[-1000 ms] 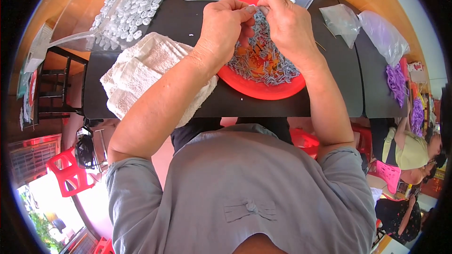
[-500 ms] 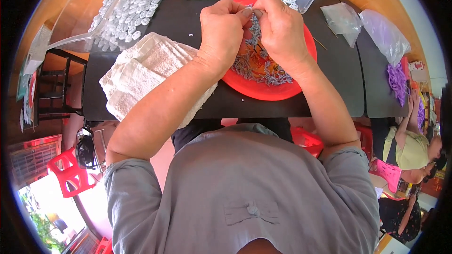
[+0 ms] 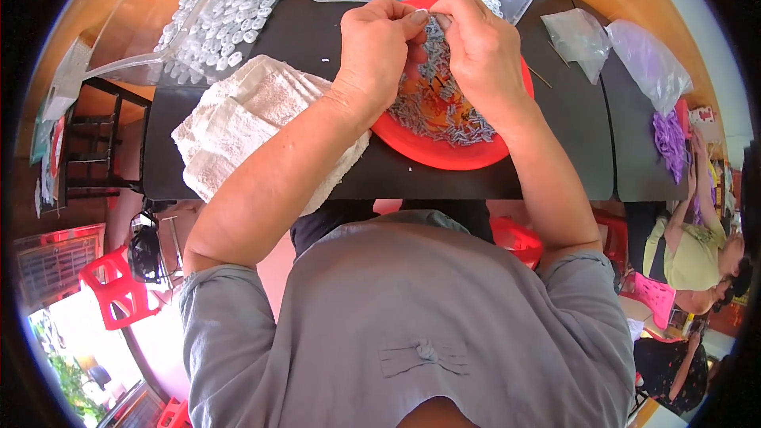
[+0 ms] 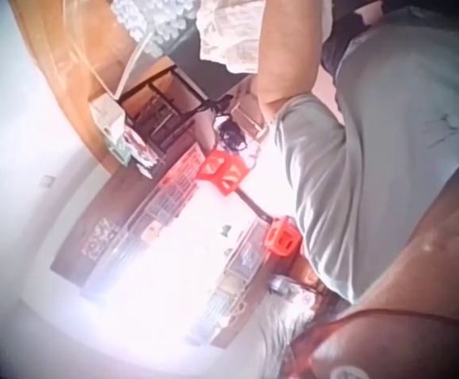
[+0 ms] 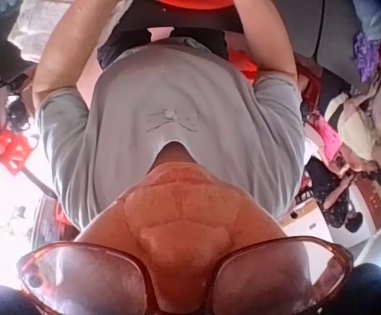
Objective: Manually assemble small white plastic components with metal springs at a workbench.
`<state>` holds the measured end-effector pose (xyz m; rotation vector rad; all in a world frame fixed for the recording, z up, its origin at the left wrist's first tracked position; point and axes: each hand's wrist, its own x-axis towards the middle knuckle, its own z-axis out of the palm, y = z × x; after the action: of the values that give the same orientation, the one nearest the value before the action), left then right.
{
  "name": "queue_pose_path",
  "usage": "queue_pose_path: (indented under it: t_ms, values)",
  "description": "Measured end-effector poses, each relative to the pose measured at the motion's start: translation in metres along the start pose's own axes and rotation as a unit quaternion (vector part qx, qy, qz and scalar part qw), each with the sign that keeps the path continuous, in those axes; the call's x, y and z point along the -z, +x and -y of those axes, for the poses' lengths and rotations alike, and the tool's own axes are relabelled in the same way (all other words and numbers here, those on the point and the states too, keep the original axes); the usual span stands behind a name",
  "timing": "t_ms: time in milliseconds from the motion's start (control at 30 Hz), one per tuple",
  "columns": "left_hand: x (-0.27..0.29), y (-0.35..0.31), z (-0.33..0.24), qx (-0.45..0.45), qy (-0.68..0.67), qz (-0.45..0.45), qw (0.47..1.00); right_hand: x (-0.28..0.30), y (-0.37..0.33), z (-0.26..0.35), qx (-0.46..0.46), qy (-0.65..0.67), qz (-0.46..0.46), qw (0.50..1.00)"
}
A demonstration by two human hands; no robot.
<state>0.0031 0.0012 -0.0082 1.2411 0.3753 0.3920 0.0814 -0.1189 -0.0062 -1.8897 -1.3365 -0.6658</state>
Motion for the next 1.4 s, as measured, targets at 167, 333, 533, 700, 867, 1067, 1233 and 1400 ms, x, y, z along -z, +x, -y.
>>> queue_pose_path:
  t_ms: [167,333,533,700,867,1067,1233,1400]
  values:
    - [-0.001,0.001,0.002,-0.008,0.012,0.003,1.000,0.000,0.001,0.001,-0.021,-0.036,0.015,0.999]
    - [-0.002,-0.001,0.003,-0.015,0.042,-0.008,0.999,-0.003,0.000,0.001,-0.012,-0.030,0.014,0.999]
    - [-0.004,-0.005,0.001,-0.045,0.068,-0.020,0.996,-0.008,-0.004,-0.002,-0.022,0.018,-0.002,1.000]
    - [-0.003,-0.003,0.003,-0.057,0.049,-0.014,0.997,-0.001,0.001,-0.003,-0.041,0.072,-0.023,0.996]
    - [-0.002,-0.003,0.002,-0.047,0.043,-0.013,0.998,0.006,0.005,0.000,-0.096,0.132,0.018,0.986]
    - [-0.005,-0.004,0.004,-0.050,0.074,0.007,0.996,0.003,0.002,-0.006,-0.058,0.073,0.016,0.995]
    - [-0.006,-0.008,0.002,-0.043,0.083,-0.013,0.996,-0.004,-0.001,-0.001,-0.028,0.045,0.006,0.999]
    - [-0.010,-0.007,0.008,-0.040,0.037,-0.040,0.998,-0.009,-0.003,0.005,-0.040,0.052,-0.012,0.998]
